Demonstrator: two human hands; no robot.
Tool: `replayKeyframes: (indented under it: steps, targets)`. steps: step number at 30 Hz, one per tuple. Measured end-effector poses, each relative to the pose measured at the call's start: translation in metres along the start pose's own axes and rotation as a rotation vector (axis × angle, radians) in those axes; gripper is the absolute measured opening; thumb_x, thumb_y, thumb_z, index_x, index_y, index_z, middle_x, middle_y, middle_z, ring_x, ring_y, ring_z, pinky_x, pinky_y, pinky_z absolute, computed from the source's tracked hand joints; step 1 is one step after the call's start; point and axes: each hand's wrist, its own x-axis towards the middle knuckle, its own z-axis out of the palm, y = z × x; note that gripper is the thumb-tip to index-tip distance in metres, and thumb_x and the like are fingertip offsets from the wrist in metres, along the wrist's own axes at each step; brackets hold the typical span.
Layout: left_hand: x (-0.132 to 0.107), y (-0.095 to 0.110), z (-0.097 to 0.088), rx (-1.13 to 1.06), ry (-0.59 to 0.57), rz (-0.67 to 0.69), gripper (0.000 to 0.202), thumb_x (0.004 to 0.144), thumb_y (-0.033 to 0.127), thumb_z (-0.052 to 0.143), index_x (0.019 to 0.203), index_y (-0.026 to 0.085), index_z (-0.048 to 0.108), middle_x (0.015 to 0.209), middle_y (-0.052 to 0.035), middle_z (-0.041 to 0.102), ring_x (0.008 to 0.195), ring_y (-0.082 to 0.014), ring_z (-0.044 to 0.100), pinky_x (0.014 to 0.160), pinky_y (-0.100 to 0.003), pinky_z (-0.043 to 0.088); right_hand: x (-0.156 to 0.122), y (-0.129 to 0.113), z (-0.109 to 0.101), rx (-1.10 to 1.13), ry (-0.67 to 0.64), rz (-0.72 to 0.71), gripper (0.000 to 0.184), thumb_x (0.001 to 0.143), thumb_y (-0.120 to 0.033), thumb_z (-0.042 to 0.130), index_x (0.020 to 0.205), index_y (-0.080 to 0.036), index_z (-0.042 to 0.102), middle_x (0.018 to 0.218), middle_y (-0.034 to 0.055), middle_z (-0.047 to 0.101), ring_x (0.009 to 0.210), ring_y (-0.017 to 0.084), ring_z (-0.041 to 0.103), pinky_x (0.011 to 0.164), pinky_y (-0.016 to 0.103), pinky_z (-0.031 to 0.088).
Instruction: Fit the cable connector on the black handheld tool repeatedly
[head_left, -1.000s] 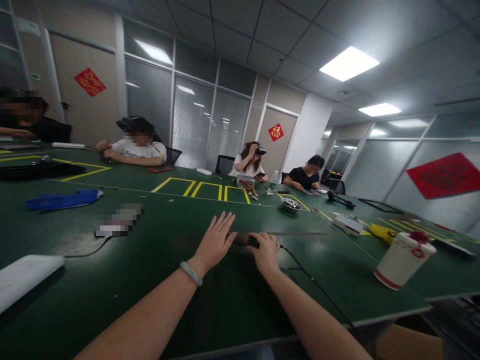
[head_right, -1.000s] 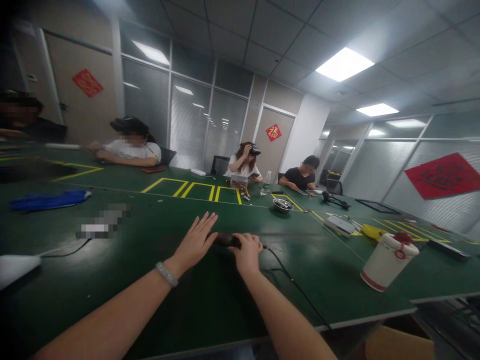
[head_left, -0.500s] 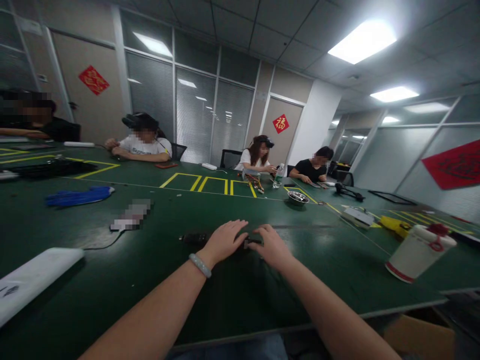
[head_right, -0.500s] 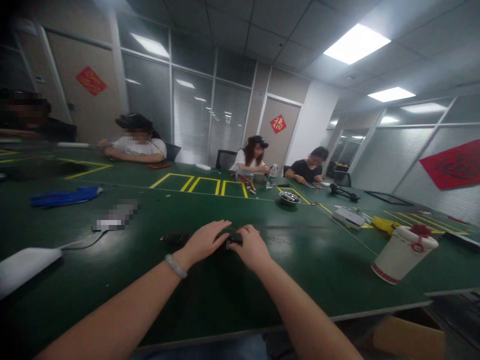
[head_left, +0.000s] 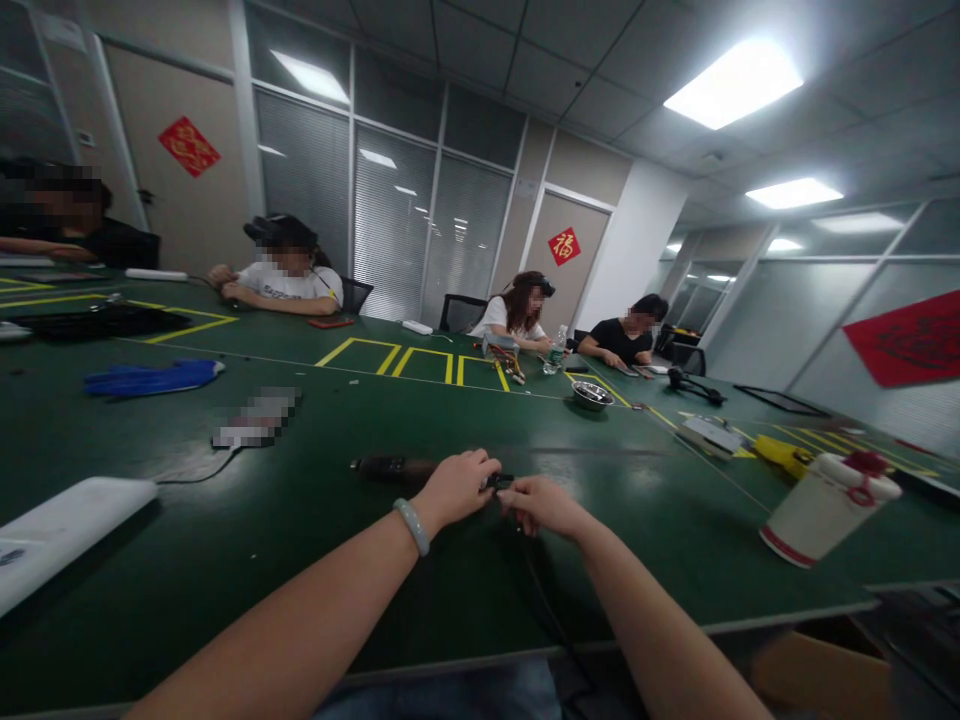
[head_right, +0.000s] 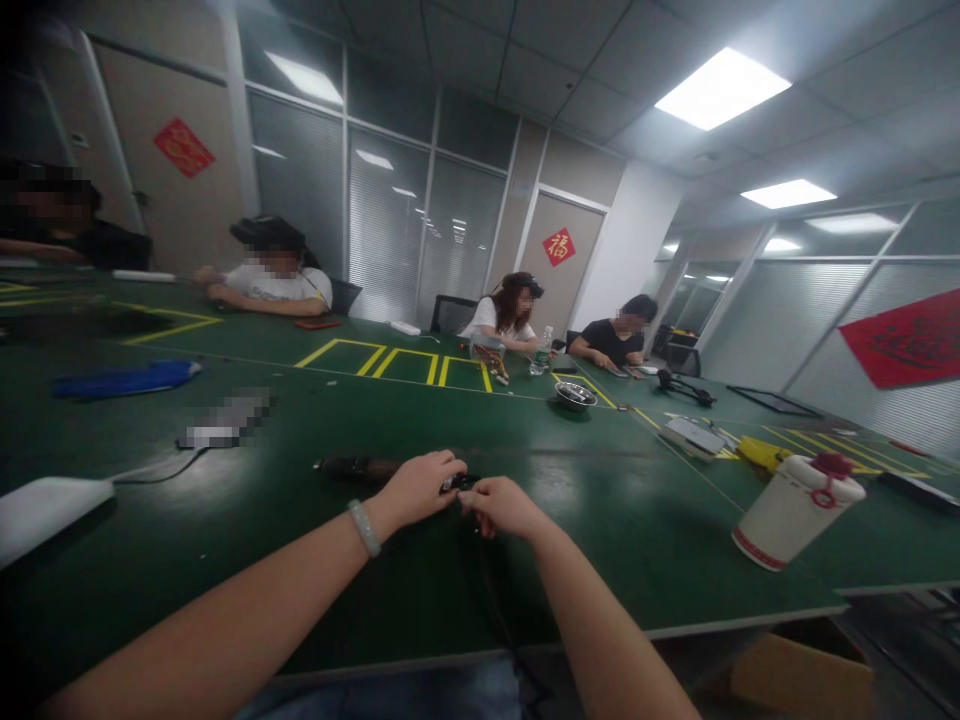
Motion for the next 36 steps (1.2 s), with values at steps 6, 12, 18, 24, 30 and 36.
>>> replayKeyframes:
  steps: [6,12,18,24,30,36]
  targets:
    - [0.003,0.0,0.0,0.017,0.001,0.022,0.021,0.087,0.032,0.056,0.107,0.025,0.058,0.103,-0.0049,0.058,0.096,-0.0207,0.056,0.08,-0.031,0.043,0.015,0.017,-0.008,0.221,0.028,-0.046,0.036,0.081,-0.048,0.059,0.094,-0.016,0.071,0.074,0.0013,0.064,0.05,0.005,0.045,0.042,0.016,0.029]
    - [0.014,0.007,0.005,0.056,-0.011,-0.006,0.014,0.086,0.028,0.054,0.098,0.023,0.058,0.098,-0.0043,0.058,0.089,-0.0197,0.058,0.075,-0.03,0.044,0.02,0.038,-0.005,0.398,0.213,0.019,0.032,0.08,-0.041,0.061,0.098,-0.016,0.07,0.074,0.0013,0.064,0.054,0.007,0.047,0.046,0.017,0.035]
    - [0.023,0.006,0.014,0.063,-0.025,-0.036,0.012,0.086,0.031,0.055,0.094,0.022,0.059,0.093,-0.0039,0.058,0.082,-0.0188,0.059,0.07,-0.029,0.044,0.025,0.042,-0.004,0.266,0.39,-0.007,0.026,0.081,-0.031,0.057,0.102,-0.017,0.062,0.068,-0.0013,0.064,0.052,0.009,0.05,0.045,0.019,0.036]
    - [0.016,0.002,0.014,-0.027,0.039,-0.004,0.013,0.086,0.032,0.059,0.094,0.023,0.062,0.095,-0.003,0.06,0.089,-0.0188,0.059,0.078,-0.03,0.044,0.016,0.027,0.003,-0.087,0.527,-0.026,0.013,0.076,-0.033,0.064,0.079,-0.02,0.065,0.072,0.0001,0.069,0.064,0.012,0.061,0.056,0.021,0.041]
    - [0.002,-0.004,0.002,-0.084,-0.018,-0.035,0.014,0.084,0.034,0.06,0.093,0.023,0.065,0.095,-0.0021,0.061,0.087,-0.0176,0.06,0.074,-0.028,0.044,0.007,0.008,0.016,-0.233,0.503,-0.097,0.014,0.077,-0.034,0.063,0.078,-0.021,0.067,0.071,-0.0001,0.068,0.063,0.013,0.062,0.057,0.022,0.04]
    - [-0.003,-0.009,-0.003,-0.098,-0.031,-0.052,0.014,0.083,0.035,0.061,0.091,0.024,0.065,0.093,-0.0009,0.062,0.087,-0.0179,0.06,0.071,-0.027,0.044,0.005,0.003,0.022,-0.267,0.479,-0.119,0.015,0.078,-0.035,0.062,0.079,-0.021,0.067,0.072,0.0009,0.068,0.064,0.014,0.06,0.058,0.023,0.041]
